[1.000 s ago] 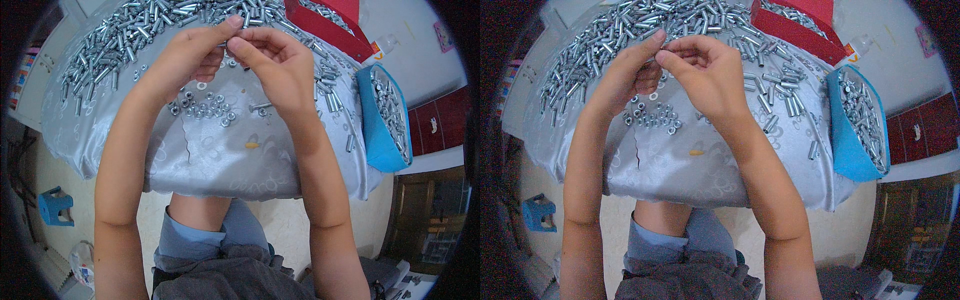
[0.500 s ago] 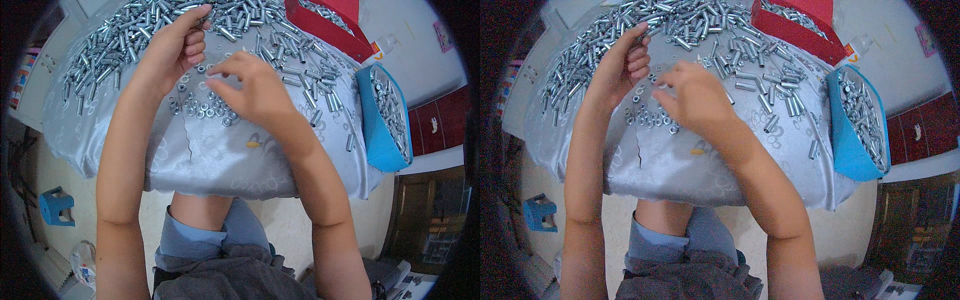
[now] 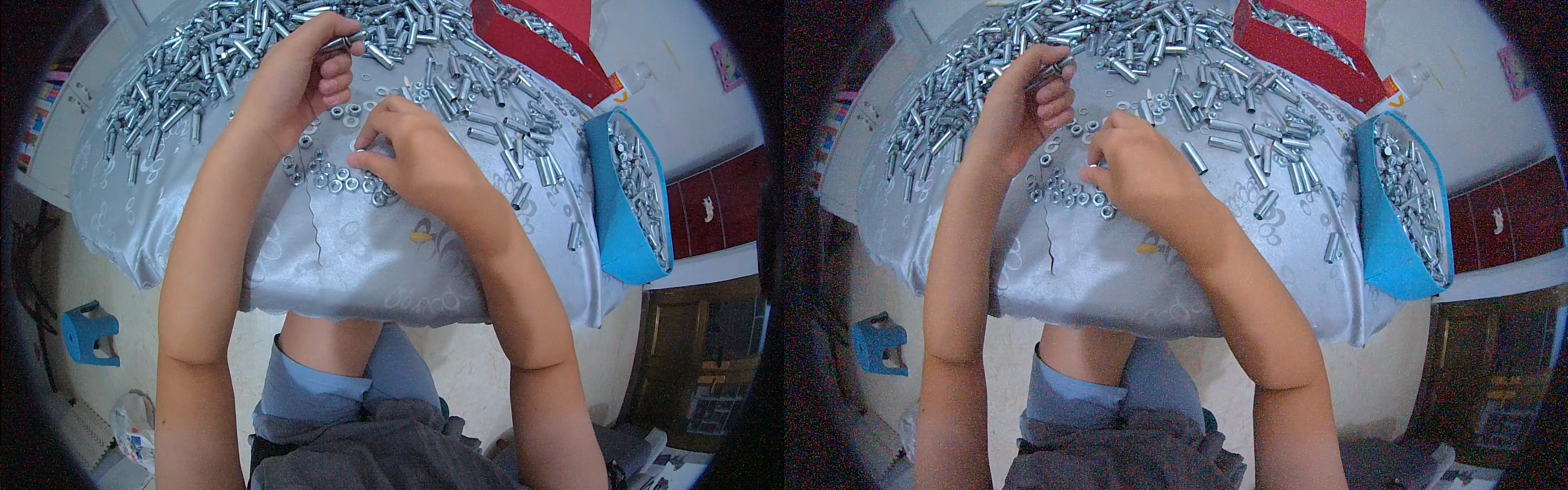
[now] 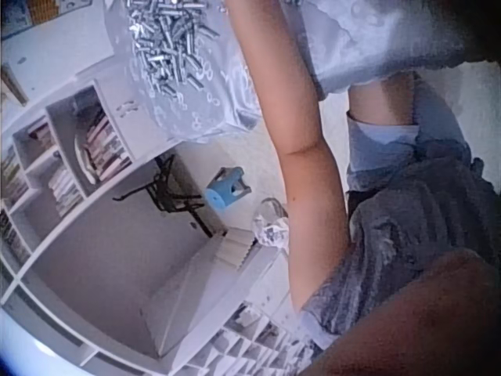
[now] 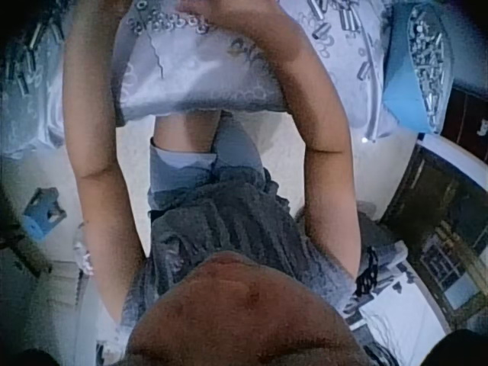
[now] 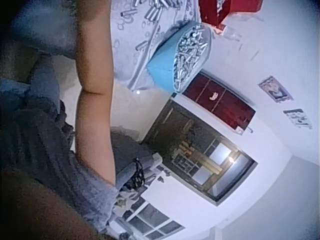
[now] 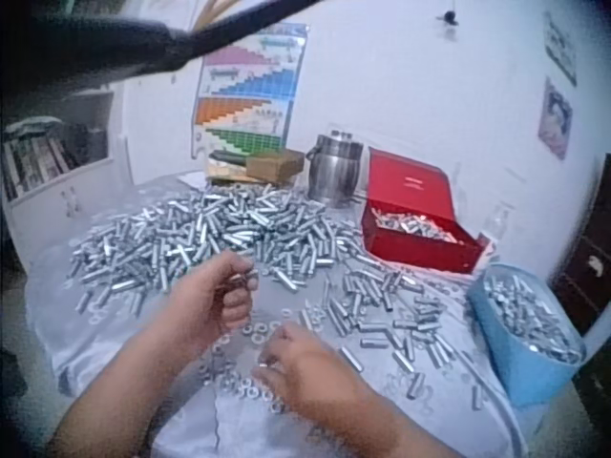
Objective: The person assembles metal fasteners by hand, picking up cylindrical metal pieces and small washers from a table covered with a white cloth. They thread the washers onto the cylinders and place the assembled units into a blue plastic container. The person also sorts loose fasteners into a red box.
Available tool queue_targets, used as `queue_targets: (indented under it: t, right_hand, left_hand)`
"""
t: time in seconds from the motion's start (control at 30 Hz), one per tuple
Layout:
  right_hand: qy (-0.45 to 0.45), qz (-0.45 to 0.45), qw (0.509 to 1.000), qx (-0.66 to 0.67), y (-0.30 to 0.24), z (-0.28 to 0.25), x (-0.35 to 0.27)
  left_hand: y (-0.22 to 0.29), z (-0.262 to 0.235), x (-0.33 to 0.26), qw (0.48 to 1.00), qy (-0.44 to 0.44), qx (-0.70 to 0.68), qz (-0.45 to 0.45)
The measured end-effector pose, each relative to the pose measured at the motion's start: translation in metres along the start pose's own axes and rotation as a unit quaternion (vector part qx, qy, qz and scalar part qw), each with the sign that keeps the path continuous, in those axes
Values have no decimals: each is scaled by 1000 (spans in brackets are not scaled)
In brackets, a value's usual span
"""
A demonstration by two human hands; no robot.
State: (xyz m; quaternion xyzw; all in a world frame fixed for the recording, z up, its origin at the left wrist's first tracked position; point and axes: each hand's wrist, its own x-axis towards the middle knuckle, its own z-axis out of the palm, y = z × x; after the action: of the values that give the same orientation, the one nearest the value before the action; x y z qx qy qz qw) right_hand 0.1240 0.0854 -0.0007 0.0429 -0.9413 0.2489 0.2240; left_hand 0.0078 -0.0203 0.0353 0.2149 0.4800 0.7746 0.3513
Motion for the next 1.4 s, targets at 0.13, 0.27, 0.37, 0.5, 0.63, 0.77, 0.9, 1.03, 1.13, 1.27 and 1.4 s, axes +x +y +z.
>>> queue_targets:
  t: [0.13,0.27,0.37,0.5,0.63,0.77,0.9,1.03,1.13,1.27,1.4]
  right_hand:
    - [22,52,998,32,-1,-3,5]
    - [128,154,921,335,-8,-13,16]
    - [177,130,864,454,-5,-16,19]
    - [156,129,844,497,-2,-17,19]
    - [133,148,848,491,-2,-21,17]
    - [136,155,830,519,-3,-22,17]
    - [134,147,830,520,-4,-20,17]
    - [78,173,801,567,-2,-26,16]
    - [22,195,750,632,4,-29,13]
    - [-11,194,729,656,5,-31,11]
    - [-25,170,729,662,6,-30,12]
  left_hand:
    - [-3,0,2,999,20,29,3]
    - [-2,-4,2,997,-7,74,-15]
    - [-2,-2,-1,995,-12,94,-23]
    - [-4,6,-5,995,-25,93,-32]
    - [-4,7,-7,995,-39,89,-19]
    - [-5,3,-4,994,-52,94,-14]
    - [-5,4,-6,991,-55,118,-29]
    - [-6,1,-6,989,-91,117,-20]
    - [-5,2,-8,988,-112,106,-20]
    - [-6,-3,-5,983,-165,69,-36]
    - [-5,1,-9,983,-174,43,-33]
